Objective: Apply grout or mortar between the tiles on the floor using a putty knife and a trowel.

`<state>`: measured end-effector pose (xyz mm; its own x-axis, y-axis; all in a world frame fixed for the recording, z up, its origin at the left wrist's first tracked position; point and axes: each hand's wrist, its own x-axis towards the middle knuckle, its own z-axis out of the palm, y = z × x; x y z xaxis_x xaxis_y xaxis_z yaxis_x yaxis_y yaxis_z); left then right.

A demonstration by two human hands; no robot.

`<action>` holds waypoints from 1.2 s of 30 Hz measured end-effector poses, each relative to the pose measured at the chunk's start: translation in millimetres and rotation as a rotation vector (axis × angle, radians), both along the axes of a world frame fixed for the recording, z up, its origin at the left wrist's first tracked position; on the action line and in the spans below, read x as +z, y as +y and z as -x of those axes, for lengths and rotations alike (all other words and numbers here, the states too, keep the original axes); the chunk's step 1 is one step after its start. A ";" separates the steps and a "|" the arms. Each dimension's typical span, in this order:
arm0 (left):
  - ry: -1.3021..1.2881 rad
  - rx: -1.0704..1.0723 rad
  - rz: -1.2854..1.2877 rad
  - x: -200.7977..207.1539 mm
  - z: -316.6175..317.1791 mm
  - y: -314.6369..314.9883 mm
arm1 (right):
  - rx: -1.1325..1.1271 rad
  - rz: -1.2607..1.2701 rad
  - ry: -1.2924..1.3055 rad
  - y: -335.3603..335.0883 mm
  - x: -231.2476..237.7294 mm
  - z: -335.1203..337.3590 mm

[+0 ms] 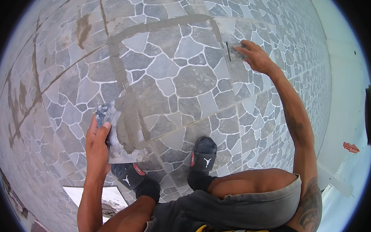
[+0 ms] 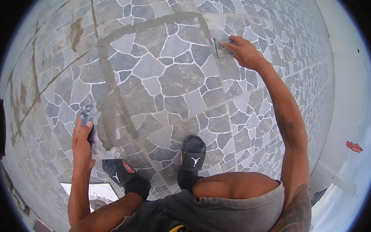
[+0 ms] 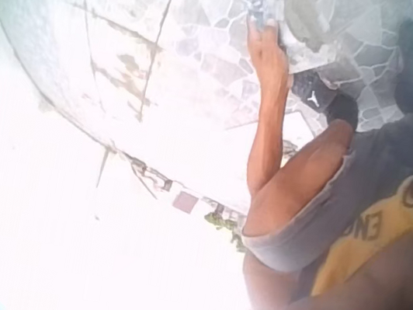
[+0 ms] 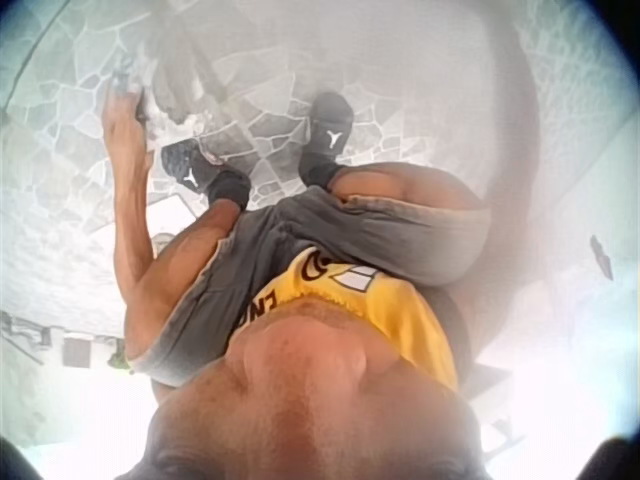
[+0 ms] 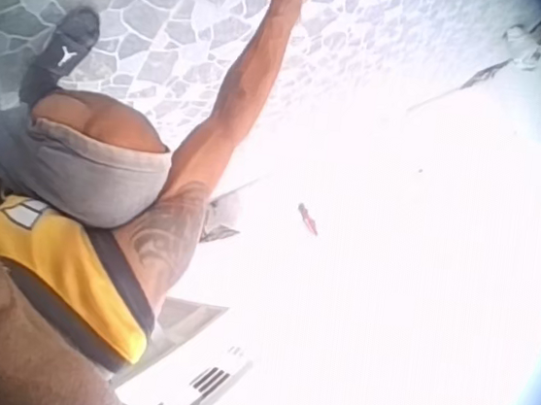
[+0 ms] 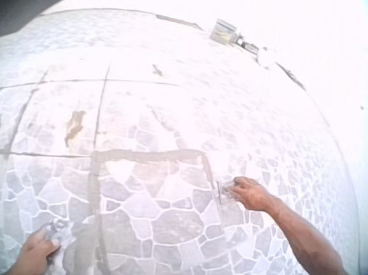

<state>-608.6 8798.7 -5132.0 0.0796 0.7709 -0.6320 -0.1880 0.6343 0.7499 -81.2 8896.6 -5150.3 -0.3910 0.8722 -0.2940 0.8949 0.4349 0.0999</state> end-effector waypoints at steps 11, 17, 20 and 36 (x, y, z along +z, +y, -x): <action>0.034 -0.052 0.007 -9.1 -27.3 0.3 | 0.053 0.018 -0.185 17.8 -27.1 -39.9; 0.016 -0.051 0.045 -24.9 -30.1 2.8 | 0.089 -0.100 -0.088 32.7 -42.1 -37.1; -0.012 -0.069 0.044 -27.2 -29.9 1.9 | 0.091 -0.064 -0.139 41.9 -45.4 -35.3; -0.024 -0.049 0.066 -26.5 -45.6 -11.3 | 0.157 -0.060 -0.279 -34.7 -37.3 -52.2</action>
